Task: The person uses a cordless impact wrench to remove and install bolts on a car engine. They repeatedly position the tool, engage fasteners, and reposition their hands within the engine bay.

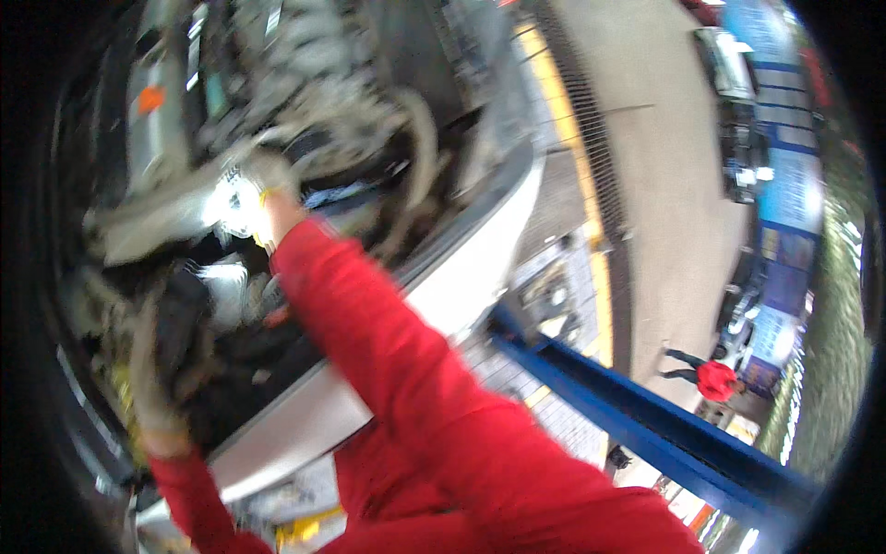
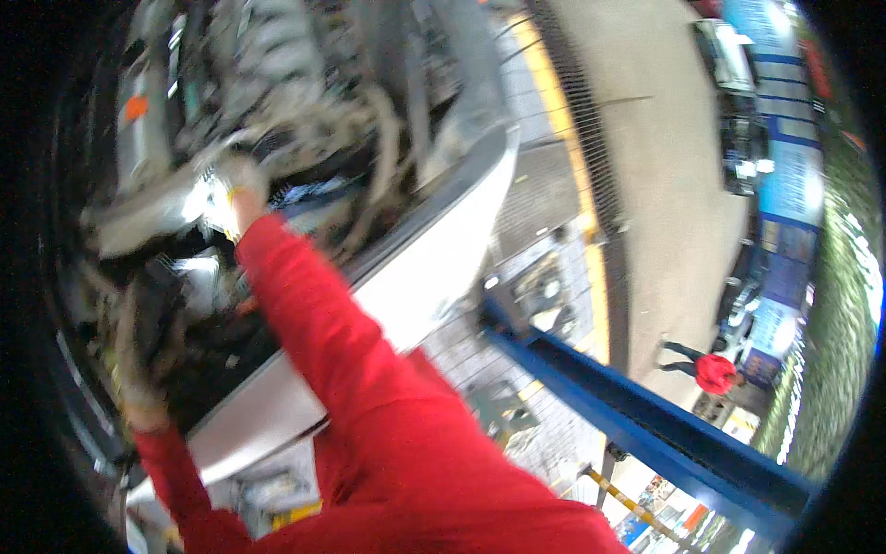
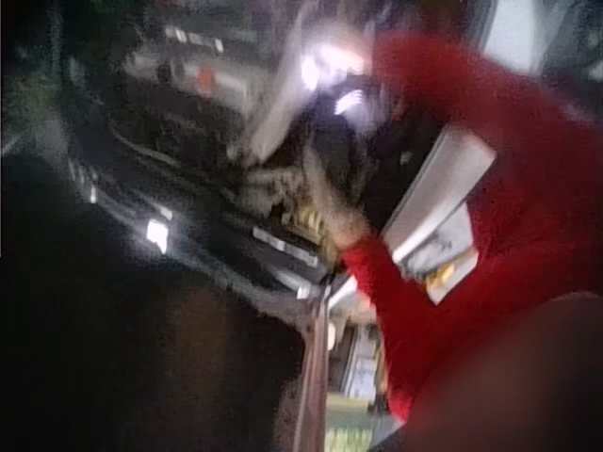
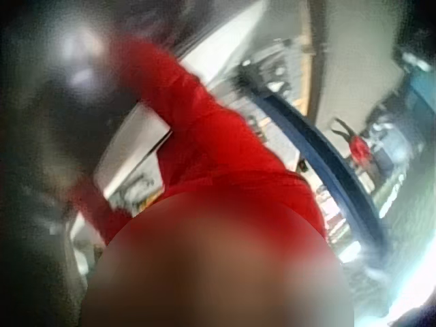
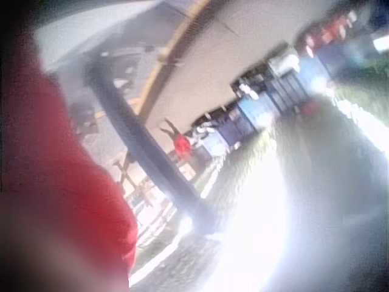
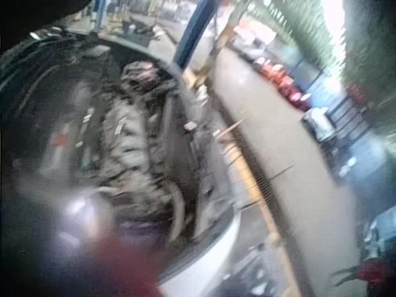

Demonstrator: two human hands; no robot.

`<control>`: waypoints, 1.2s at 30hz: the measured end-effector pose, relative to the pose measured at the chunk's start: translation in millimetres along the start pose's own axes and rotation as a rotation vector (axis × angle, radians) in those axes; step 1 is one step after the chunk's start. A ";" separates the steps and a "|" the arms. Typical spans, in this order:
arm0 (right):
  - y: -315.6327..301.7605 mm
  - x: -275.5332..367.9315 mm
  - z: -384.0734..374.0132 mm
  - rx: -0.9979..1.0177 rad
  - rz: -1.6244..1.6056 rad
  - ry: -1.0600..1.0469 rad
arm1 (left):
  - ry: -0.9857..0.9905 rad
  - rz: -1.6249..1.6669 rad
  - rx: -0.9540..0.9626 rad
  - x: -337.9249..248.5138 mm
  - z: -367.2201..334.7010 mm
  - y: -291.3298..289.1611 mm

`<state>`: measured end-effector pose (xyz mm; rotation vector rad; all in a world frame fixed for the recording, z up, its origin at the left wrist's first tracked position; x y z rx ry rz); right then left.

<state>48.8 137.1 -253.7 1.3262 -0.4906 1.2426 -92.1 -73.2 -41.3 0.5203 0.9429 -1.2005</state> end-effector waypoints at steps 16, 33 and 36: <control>5.8 -37.9 -19.0 -0.222 -0.120 0.361 | -0.098 0.436 0.153 -5.1 -12.2 21.9; -14.6 -60.9 -39.9 0.153 1.321 0.007 | -0.390 0.563 0.006 -42.2 7.2 42.6; -11.2 -37.0 -30.3 0.066 1.306 -0.005 | -0.350 0.501 0.016 -36.0 0.6 42.0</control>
Point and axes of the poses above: each hand's wrist, its own z-axis away from the middle knuckle, its own y-axis out of the palm, x = y × z, the point moved 3 cm from there along -z, towards the middle knuckle, and after that the axes turned 9 degrees about -y, right-handed, at the moved point
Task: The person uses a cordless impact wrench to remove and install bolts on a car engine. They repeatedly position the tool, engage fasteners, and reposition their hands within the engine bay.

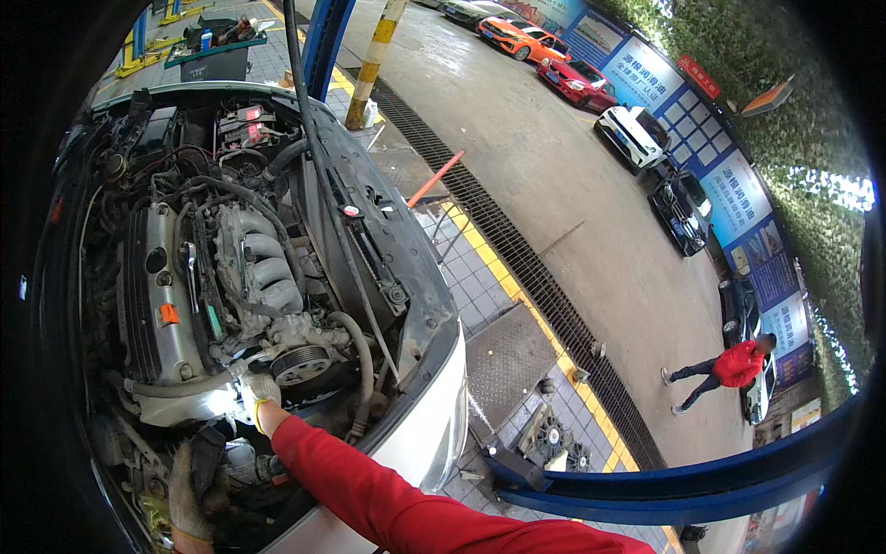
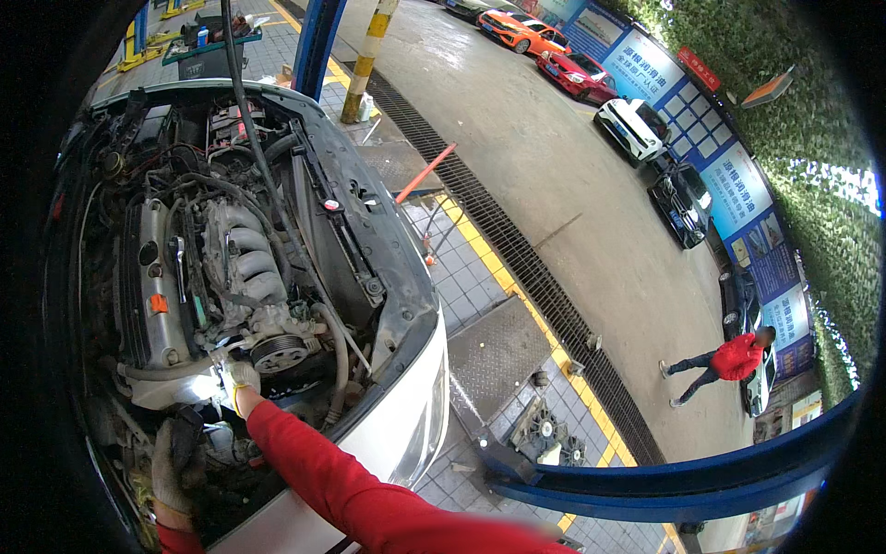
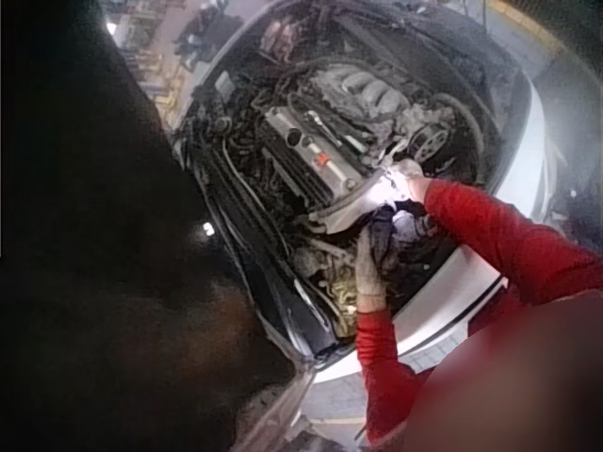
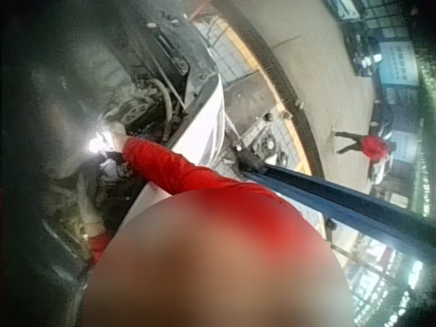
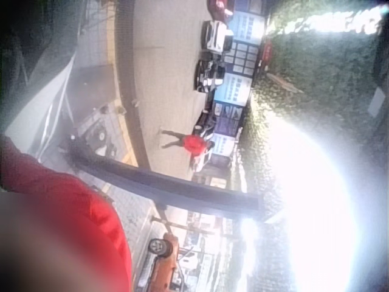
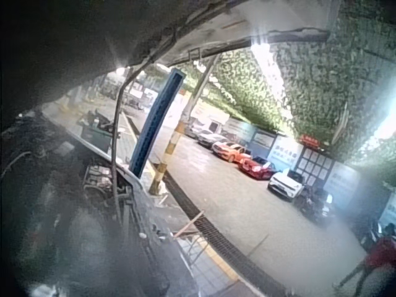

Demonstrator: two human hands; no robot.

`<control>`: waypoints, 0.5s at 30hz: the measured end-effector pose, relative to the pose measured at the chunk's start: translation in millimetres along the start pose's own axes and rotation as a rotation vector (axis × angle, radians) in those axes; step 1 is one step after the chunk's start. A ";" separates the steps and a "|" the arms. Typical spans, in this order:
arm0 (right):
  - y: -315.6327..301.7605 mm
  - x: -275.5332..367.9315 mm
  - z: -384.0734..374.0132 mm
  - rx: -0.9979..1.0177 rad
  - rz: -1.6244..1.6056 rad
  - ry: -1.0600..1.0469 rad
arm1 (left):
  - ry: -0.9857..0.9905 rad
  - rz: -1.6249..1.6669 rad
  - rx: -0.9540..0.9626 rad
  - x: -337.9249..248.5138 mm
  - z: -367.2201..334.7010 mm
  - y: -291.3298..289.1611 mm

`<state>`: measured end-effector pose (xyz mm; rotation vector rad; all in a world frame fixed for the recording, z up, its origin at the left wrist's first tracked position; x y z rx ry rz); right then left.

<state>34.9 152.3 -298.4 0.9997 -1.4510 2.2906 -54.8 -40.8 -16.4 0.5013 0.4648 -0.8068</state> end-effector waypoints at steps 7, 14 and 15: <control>-17.1 16.7 18.6 0.008 -0.695 0.223 | -0.081 -0.009 0.001 6.2 -10.7 -11.8; 10.3 -2.0 1.3 -0.004 -0.705 0.337 | -0.060 0.062 -0.014 11.0 -21.5 -17.5; 12.9 -2.9 -2.2 -0.029 -0.733 0.281 | -0.109 0.038 -0.029 11.4 -20.9 -18.5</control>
Point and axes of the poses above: each hand's wrist, its own z-axis away from the middle knuckle, its own y-axis out of the palm, x = y × z, the point moved 3 cm from there along -z, towards the middle knuckle, and after that the axes turned 9 degrees about -y, right-handed, at the moved point
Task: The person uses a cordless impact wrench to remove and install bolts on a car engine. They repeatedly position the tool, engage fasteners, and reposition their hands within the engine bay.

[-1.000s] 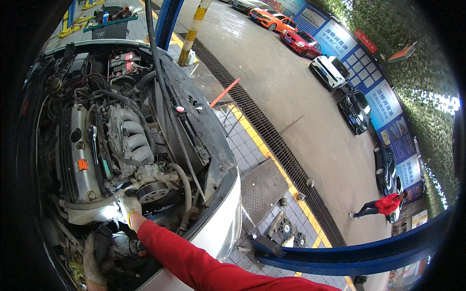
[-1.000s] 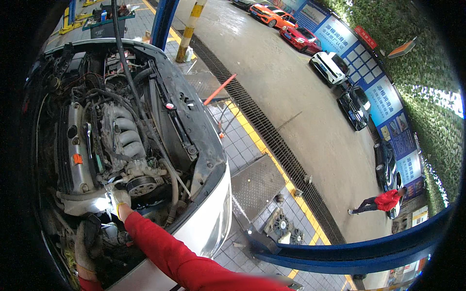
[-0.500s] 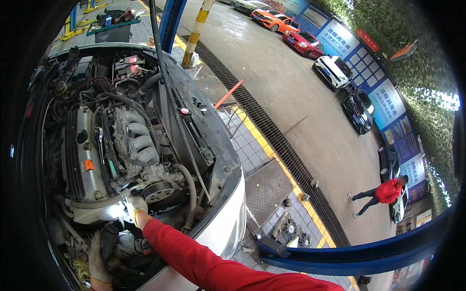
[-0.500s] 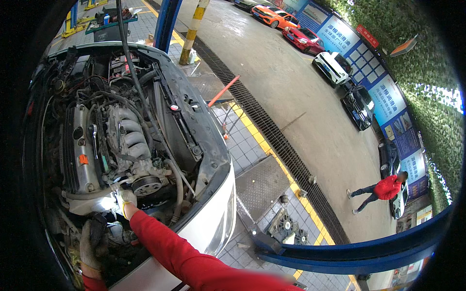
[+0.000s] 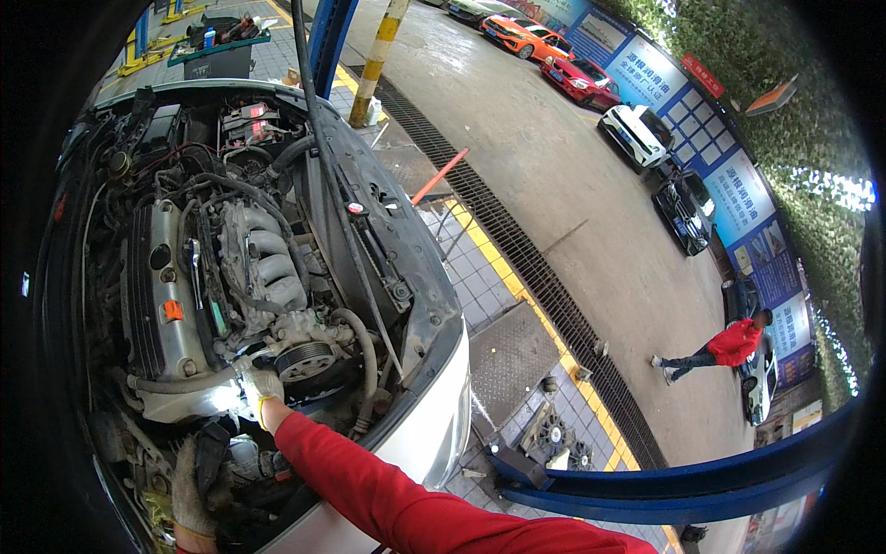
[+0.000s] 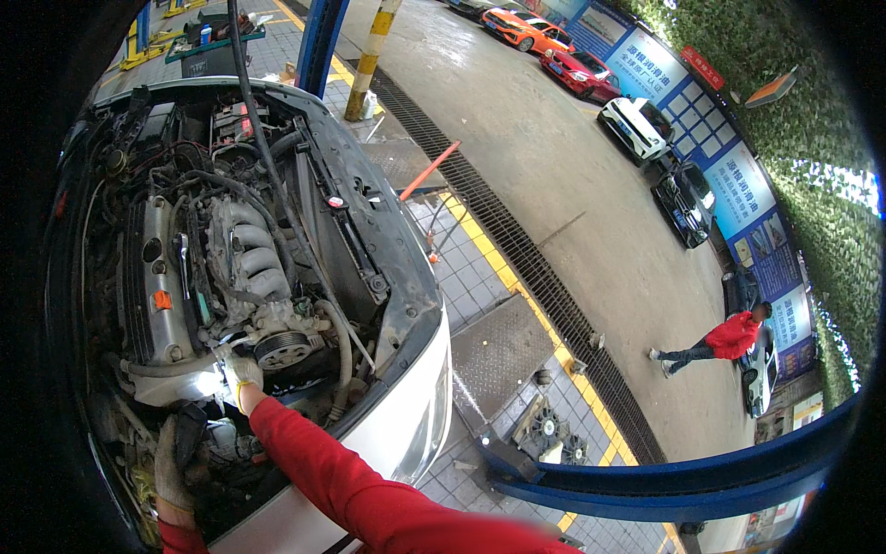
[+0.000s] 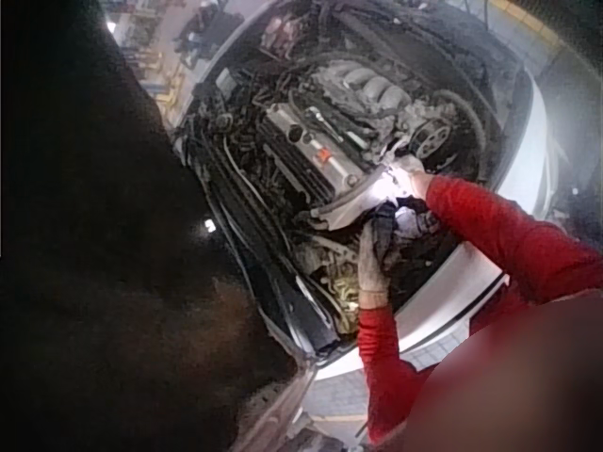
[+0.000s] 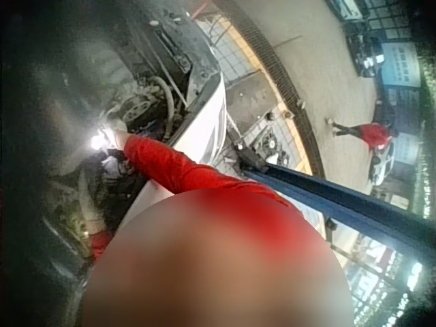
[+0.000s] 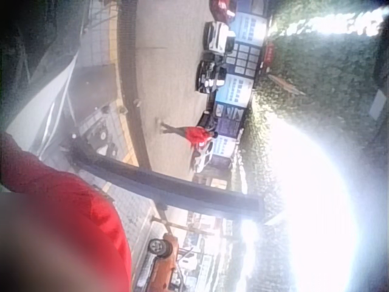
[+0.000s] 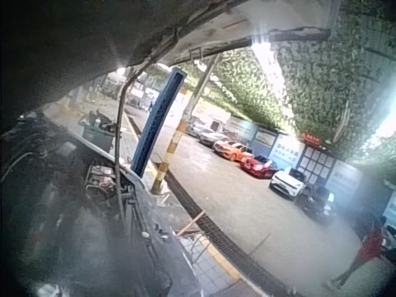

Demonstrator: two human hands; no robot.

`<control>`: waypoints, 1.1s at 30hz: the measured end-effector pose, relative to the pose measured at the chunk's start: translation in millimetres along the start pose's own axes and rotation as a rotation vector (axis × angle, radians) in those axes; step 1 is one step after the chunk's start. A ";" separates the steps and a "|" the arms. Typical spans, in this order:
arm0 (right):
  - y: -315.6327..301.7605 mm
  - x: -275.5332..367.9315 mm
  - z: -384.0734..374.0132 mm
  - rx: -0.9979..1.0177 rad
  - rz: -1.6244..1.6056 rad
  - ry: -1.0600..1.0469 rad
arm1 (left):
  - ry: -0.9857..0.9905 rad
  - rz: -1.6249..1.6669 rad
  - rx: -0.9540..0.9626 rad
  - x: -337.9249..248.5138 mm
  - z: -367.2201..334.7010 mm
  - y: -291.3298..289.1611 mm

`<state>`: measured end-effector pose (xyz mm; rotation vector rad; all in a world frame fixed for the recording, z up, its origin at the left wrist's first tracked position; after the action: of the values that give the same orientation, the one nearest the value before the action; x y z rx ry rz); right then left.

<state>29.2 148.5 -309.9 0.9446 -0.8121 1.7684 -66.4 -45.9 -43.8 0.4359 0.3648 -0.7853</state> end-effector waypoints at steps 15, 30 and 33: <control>-27.4 60.3 50.6 -0.016 -0.004 0.082 | 0.050 -0.058 0.142 -3.7 5.1 -1.5; -0.7 1.5 -3.5 0.045 0.368 -0.190 | 0.045 -0.041 0.098 -2.4 7.1 1.0; -7.1 15.1 11.7 0.058 -0.013 0.024 | 0.015 -0.083 0.246 -5.6 11.6 -0.1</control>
<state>34.8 147.4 -290.3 0.9625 -0.7409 1.7973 -68.4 -48.5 -31.3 0.6603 0.3020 -0.9123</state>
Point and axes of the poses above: each hand's wrist, its own z-axis away from the middle knuckle, its own y-axis out of the palm, x = y × z, the point moved 3 cm from there along -z, towards the middle knuckle, and after that the axes turned 9 degrees about -y, right-handed, at the moved point
